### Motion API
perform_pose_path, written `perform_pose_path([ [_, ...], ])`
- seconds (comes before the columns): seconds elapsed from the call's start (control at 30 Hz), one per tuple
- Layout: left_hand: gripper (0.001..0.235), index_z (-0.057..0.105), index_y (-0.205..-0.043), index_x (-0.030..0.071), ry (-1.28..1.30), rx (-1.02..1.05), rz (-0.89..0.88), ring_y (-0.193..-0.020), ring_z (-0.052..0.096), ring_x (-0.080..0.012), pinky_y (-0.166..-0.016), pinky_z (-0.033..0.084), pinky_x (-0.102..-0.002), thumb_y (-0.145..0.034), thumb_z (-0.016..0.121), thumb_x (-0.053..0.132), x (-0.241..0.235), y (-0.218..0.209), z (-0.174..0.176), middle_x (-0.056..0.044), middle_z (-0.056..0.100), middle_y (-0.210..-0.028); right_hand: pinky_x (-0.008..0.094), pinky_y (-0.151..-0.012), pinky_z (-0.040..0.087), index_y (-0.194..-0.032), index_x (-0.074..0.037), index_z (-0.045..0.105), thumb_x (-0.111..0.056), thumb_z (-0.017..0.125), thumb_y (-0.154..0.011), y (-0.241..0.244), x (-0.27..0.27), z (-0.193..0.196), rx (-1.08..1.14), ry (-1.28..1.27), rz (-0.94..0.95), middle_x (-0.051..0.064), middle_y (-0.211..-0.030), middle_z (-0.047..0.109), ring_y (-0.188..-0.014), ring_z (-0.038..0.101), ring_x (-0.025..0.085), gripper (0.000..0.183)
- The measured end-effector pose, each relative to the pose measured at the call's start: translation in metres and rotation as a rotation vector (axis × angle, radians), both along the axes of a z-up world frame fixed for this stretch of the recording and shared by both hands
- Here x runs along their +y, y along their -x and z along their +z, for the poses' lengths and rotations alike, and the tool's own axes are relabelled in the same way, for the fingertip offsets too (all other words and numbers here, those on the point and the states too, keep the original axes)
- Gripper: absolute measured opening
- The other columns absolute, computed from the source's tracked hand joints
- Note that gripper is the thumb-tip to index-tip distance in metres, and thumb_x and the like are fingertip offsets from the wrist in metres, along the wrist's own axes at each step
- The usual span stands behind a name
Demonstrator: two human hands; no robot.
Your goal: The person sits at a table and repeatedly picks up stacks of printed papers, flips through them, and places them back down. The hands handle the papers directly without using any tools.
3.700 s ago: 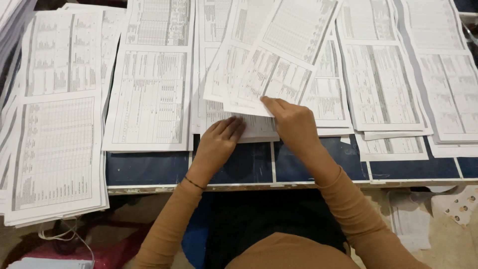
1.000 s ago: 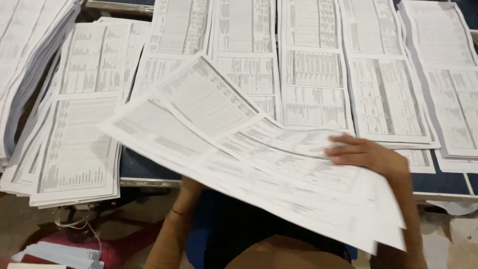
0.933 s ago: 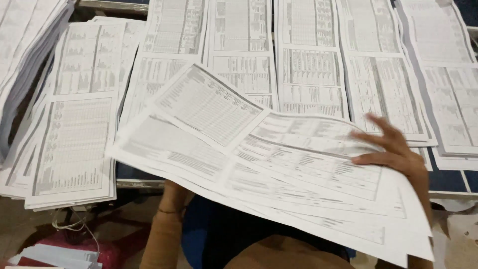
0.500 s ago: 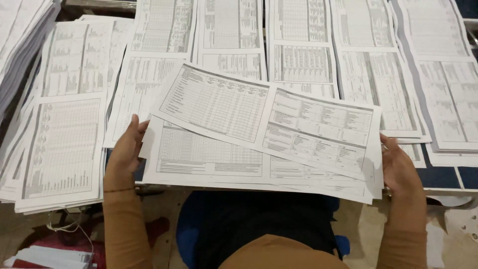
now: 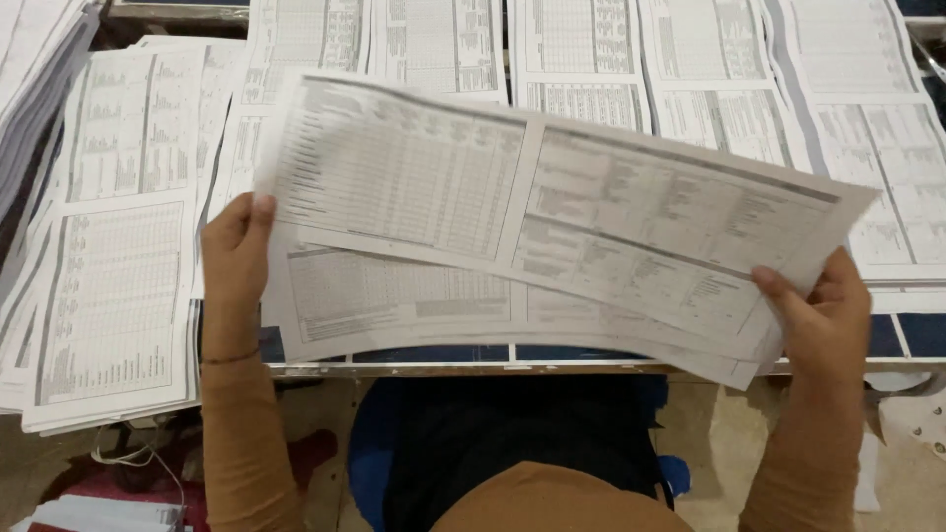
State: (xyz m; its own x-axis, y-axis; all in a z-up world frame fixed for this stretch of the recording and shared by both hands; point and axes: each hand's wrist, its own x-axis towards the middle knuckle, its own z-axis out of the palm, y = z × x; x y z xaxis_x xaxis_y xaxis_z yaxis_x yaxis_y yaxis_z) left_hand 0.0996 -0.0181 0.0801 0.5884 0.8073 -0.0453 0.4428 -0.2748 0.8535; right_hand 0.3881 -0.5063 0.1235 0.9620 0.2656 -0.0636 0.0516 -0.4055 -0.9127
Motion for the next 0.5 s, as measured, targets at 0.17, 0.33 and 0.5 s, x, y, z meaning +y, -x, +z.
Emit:
perform_pose_path([
  [0.17, 0.040, 0.065, -0.131, -0.004, -0.207, -0.408, 0.002, -0.113, 0.058, -0.0170, -0.098, 0.052, -0.032, -0.118, 0.066, 0.035, -0.054, 0.052, 0.045, -0.005, 0.061, -0.112, 0.066, -0.145, 0.030, -0.170, 0.015, 0.026, 0.017, 0.050, -0.112, -0.022, -0.052, -0.029, -0.639, -0.338, 0.281, 0.038, -0.170, 0.033, -0.161, 0.034, 0.054, 0.063],
  [0.33, 0.062, 0.058, -0.150, 0.005, -0.073, -0.454, -0.031, -0.118, 0.071, -0.0215, -0.102, 0.063, -0.034, -0.098, 0.074, 0.036, -0.101, 0.075, 0.021, -0.009, 0.071, -0.129, 0.052, -0.137, 0.041, -0.163, 0.007, 0.041, -0.009, 0.065, -0.101, -0.020, -0.090, -0.071, -0.446, -0.264, 0.168, 0.026, -0.163, 0.048, -0.159, 0.046, 0.039, 0.068],
  [0.5, 0.042, 0.069, -0.138, -0.001, -0.180, -0.469, 0.015, -0.136, 0.069, -0.0321, -0.118, 0.058, -0.043, -0.101, 0.074, 0.018, -0.114, 0.072, -0.045, -0.019, 0.072, -0.141, 0.035, -0.103, 0.062, -0.133, 0.002, 0.066, -0.015, 0.084, -0.098, -0.018, -0.100, -0.118, -0.136, -0.281, -0.111, 0.010, -0.132, 0.070, -0.122, 0.069, 0.021, 0.043],
])
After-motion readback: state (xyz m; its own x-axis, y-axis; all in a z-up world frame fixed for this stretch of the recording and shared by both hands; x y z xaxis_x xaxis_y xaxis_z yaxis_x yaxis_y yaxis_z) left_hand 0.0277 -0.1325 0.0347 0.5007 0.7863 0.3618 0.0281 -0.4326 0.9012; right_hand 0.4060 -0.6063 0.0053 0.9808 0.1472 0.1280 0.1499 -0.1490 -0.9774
